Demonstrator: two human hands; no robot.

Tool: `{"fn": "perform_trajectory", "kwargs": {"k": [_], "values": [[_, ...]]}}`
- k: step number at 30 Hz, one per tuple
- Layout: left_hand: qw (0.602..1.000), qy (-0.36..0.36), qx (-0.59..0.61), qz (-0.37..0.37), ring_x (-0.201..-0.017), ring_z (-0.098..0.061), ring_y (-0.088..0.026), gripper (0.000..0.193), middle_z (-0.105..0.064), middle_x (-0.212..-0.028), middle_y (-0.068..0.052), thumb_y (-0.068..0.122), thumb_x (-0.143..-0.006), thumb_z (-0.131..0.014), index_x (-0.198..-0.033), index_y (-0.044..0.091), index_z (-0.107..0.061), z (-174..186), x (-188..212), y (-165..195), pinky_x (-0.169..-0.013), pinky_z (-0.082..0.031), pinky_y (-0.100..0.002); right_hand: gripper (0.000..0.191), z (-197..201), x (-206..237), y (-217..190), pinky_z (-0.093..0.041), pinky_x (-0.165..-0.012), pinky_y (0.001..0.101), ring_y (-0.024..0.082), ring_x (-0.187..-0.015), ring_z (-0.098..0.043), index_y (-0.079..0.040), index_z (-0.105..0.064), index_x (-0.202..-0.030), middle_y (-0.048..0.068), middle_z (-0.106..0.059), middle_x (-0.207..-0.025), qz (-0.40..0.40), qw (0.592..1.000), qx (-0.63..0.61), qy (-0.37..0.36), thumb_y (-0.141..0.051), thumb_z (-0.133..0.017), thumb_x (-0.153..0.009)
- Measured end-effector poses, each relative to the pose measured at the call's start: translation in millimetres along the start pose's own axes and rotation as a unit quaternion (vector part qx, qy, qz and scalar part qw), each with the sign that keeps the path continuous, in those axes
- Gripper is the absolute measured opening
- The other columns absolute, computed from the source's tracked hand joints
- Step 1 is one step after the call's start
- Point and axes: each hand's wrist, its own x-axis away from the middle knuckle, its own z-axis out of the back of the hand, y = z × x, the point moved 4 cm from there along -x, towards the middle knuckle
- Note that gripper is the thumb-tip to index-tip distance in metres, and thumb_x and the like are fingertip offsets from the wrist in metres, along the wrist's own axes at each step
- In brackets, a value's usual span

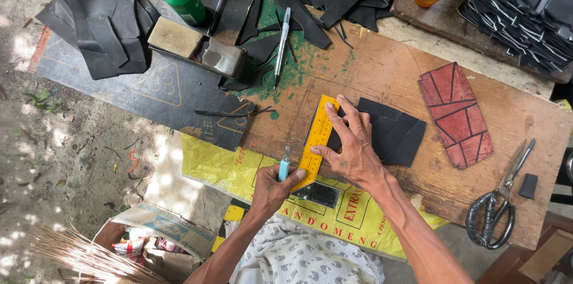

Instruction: The person assembles black rubber pieces on a wooden workbench using a red patterned template. They apply adhesive to the template, place the rubber pieces, and press them into position. The person uses a ruler and a marker to measure and mark the pieces.

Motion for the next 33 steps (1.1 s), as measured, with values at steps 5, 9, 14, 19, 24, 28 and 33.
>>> {"fn": "perform_trajectory", "kwargs": {"k": [5, 9, 14, 19, 24, 28, 33], "values": [[1.0, -0.006, 0.003, 0.004, -0.049, -0.049, -0.003, 0.022, -0.064, -0.059, 0.003, 0.024, -0.086, -0.081, -0.083, 0.003, -0.077, 2, -2, -2, -0.043, -0.039, -0.024, 0.093, 0, -1, -3, -0.04, -0.104, 0.0482, 0.038, -0.121, -0.042, 0.0, -0.045, -0.15, 0.02, -0.03, -0.16, -0.014, 1.0, 0.02, -0.006, -0.036, -0.086, -0.075], [0.999, -0.017, 0.016, 0.031, -0.046, -0.046, -0.004, 0.023, -0.061, -0.056, 0.002, 0.024, -0.087, -0.081, -0.084, 0.002, -0.078, 3, -3, -3, -0.041, -0.034, -0.024, 0.094, 2, -1, -3, -0.04, -0.105, 0.0478, 0.038, -0.12, -0.043, 0.0, -0.044, -0.151, 0.022, -0.03, -0.16, 0.001, 1.0, -0.008, 0.01, -0.039, -0.086, -0.076], [0.999, -0.013, 0.018, 0.042, -0.043, -0.047, -0.006, 0.023, -0.061, -0.054, 0.0, 0.024, -0.086, -0.081, -0.085, 0.001, -0.078, 4, -3, -7, -0.039, -0.035, -0.024, 0.093, 1, 0, -2, -0.038, -0.107, 0.0493, 0.039, -0.123, -0.042, 0.0, -0.045, -0.15, 0.022, -0.031, -0.16, -0.003, 1.0, 0.014, 0.011, -0.038, -0.087, -0.075], [1.0, -0.013, 0.009, 0.022, -0.048, -0.055, -0.008, 0.028, -0.068, -0.062, -0.003, 0.026, -0.084, -0.081, -0.089, -0.002, -0.077, 4, 1, 7, -0.042, -0.045, -0.025, 0.092, 2, -2, -10, -0.038, -0.104, 0.0498, 0.038, -0.118, -0.043, 0.004, -0.044, -0.15, 0.023, -0.03, -0.159, 0.001, 0.999, 0.037, 0.0, -0.037, -0.084, -0.077], [0.98, 0.068, -0.189, -0.009, -0.058, -0.062, -0.012, 0.045, -0.068, -0.073, -0.006, 0.032, -0.086, -0.074, -0.122, 0.006, -0.07, 45, 30, 50, -0.049, -0.052, -0.03, 0.092, 5, -6, -17, -0.04, -0.097, 0.0491, 0.036, -0.107, -0.045, 0.009, -0.041, -0.148, 0.026, -0.026, -0.158, -0.014, 0.997, 0.065, -0.031, -0.036, -0.081, -0.078], [0.997, -0.027, -0.056, -0.055, -0.066, -0.06, -0.01, 0.042, -0.06, -0.079, -0.004, 0.03, -0.105, -0.047, -0.136, 0.006, -0.061, 45, 35, 80, -0.055, -0.054, -0.03, 0.092, 7, -8, -23, -0.04, -0.099, 0.0496, 0.038, -0.112, -0.045, 0.008, -0.039, -0.149, 0.021, -0.033, -0.152, 0.003, 0.996, 0.084, -0.029, -0.037, -0.081, -0.081], [0.987, -0.014, -0.067, -0.147, -0.068, -0.073, -0.014, 0.031, -0.066, -0.084, -0.008, 0.018, -0.102, -0.059, -0.121, -0.004, -0.069, 5, 3, 116, -0.058, -0.063, -0.029, 0.094, 11, -10, -25, -0.04, -0.099, 0.0503, 0.039, -0.113, -0.045, 0.007, -0.038, -0.148, 0.02, -0.034, -0.151, -0.015, 0.998, 0.054, -0.025, -0.031, -0.084, -0.075]]}}
